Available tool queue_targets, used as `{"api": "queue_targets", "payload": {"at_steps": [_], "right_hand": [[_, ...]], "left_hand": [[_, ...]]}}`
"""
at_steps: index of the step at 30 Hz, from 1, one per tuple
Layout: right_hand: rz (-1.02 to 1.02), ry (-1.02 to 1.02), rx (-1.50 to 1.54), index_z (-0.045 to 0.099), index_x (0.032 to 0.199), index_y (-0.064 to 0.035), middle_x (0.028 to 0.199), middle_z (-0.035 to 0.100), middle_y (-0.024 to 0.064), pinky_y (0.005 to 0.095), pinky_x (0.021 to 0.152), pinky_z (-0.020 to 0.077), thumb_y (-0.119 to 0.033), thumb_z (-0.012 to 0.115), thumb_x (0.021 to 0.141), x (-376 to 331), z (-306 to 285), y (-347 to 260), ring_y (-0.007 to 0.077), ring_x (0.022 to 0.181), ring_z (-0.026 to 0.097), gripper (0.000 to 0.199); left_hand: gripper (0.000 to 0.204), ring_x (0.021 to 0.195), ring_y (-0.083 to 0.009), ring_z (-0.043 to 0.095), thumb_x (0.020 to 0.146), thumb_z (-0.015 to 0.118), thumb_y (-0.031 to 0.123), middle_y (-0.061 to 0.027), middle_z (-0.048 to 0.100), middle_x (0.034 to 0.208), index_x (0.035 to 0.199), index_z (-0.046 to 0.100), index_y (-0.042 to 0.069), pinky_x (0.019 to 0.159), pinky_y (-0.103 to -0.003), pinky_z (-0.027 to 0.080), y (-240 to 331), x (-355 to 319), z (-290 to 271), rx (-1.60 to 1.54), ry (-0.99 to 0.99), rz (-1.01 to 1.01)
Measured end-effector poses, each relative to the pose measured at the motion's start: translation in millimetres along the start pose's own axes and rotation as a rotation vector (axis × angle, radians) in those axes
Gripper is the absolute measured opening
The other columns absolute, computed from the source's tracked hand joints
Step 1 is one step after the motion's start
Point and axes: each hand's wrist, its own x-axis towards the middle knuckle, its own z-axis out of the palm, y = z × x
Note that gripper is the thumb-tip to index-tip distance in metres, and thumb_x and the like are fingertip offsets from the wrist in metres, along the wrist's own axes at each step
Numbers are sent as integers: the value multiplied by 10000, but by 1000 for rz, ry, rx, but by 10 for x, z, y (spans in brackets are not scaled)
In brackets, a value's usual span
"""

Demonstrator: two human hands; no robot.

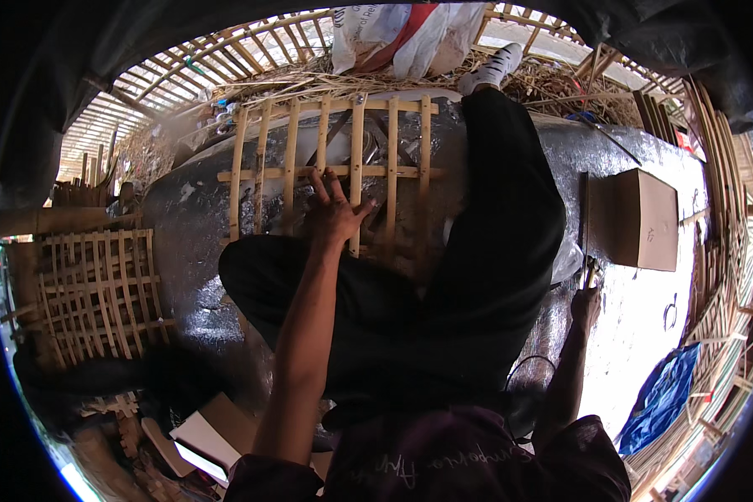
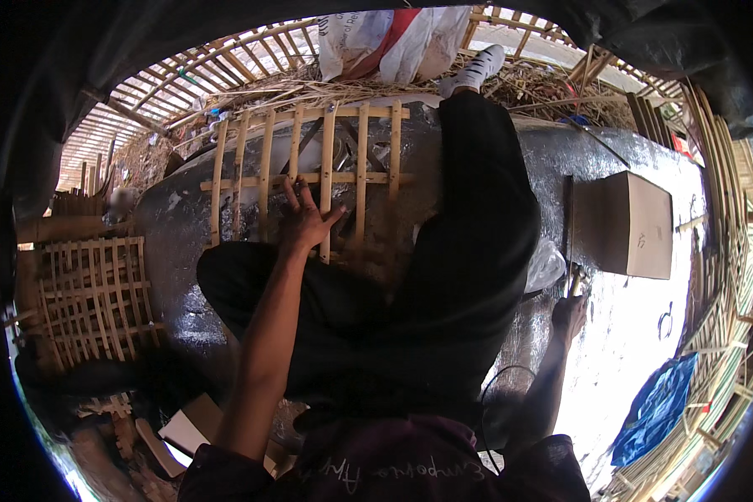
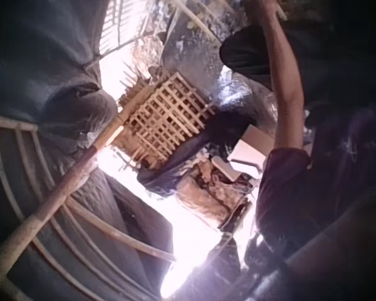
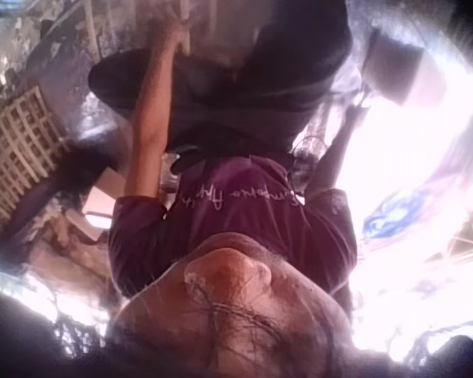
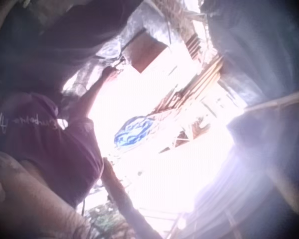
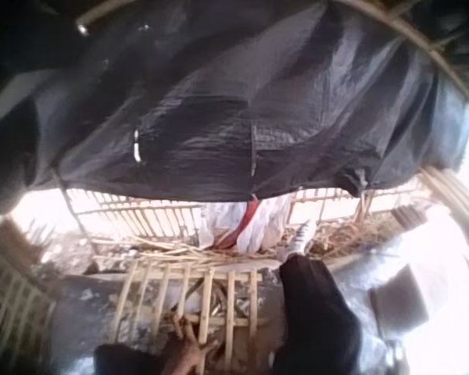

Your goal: The person assembles a bamboo lattice by driving nails into the intersections of thin wood strips using a hammer. They handle the wooden structure, flipping it over and repositioning it on a tarp while continuing to secure the joints.

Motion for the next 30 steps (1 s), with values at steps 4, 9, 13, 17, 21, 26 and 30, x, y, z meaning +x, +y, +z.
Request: {"api": "queue_targets", "payload": {"at_steps": [4, 9, 13, 17, 21, 26, 30], "right_hand": [[39, -162, 45, 595, 995, -5, 980, 650, 270, 538, 801, 458, -391, 503, 919, 61, -197, -93, 450, 954, 615, 404], [-78, 120, 352, 567, 829, -33, 664, 554, 94, 380, 511, 420, -401, 505, 979, 352, -310, -23, 185, 550, 509, 403], [-349, -122, 962, 550, 941, -48, 662, 473, -4, 256, 449, 360, -264, 513, 991, -358, -1387, -1713, 94, 535, 458, 224], [-806, -380, 968, 566, 1029, -34, 789, 600, 52, 267, 574, 430, -126, 585, 960, -988, -1435, -2941, 209, 660, 614, 117], [-1265, -261, 746, 567, 1079, -49, 851, 665, 181, 482, 591, 528, -205, 614, 922, -1192, -1162, -3628, 412, 727, 643, 226], [-1481, -233, 664, 576, 1117, -53, 811, 677, 182, 476, 576, 535, -214, 609, 920, -1068, -723, -3893, 404, 712, 652, 257], [-1538, -146, 726, 565, 1099, -56, 791, 670, 176, 468, 551, 528, -209, 595, 931, -1018, -602, -3934, 397, 679, 650, 229]], "left_hand": [[1135, 1285, -509, 393, 762, 645, 685, -220, -42, 1576, 1526, 64, 79, 929, -543, 486, -98, -2, 28, 19, 35, 0], [1147, 1275, -499, 406, 761, 660, 667, -222, -55, 1575, 1528, 36, 83, 923, -546, 491, 1, 15, 87, 54, 14, 7], [1142, 1250, -502, 430, 761, 677, 638, -247, -37, 1567, 1522, 53, 60, 918, -554, 485, -131, 17, 73, 124, 9, -9], [1114, 1209, -508, 465, 752, 697, 613, -262, 4, 1557, 1513, 111, 48, 901, -563, 486, -179, -8, 42, 83, 83, 59], [1121, 1181, -508, 492, 735, 706, 604, -257, -2, 1560, 1504, 129, 28, 900, -547, 490, -172, 43, 156, 34, 166, 121], [1162, 1271, -525, 366, 696, 707, 632, -243, 16, 1573, 1516, 138, 37, 943, -575, 447, -97, 36, 24, -17, 3, 7], [1146, 1245, -532, 386, 688, 713, 614, -245, 45, 1567, 1510, 162, 37, 919, -585, 458, -65, 40, 62, 52, 80, 27]]}}
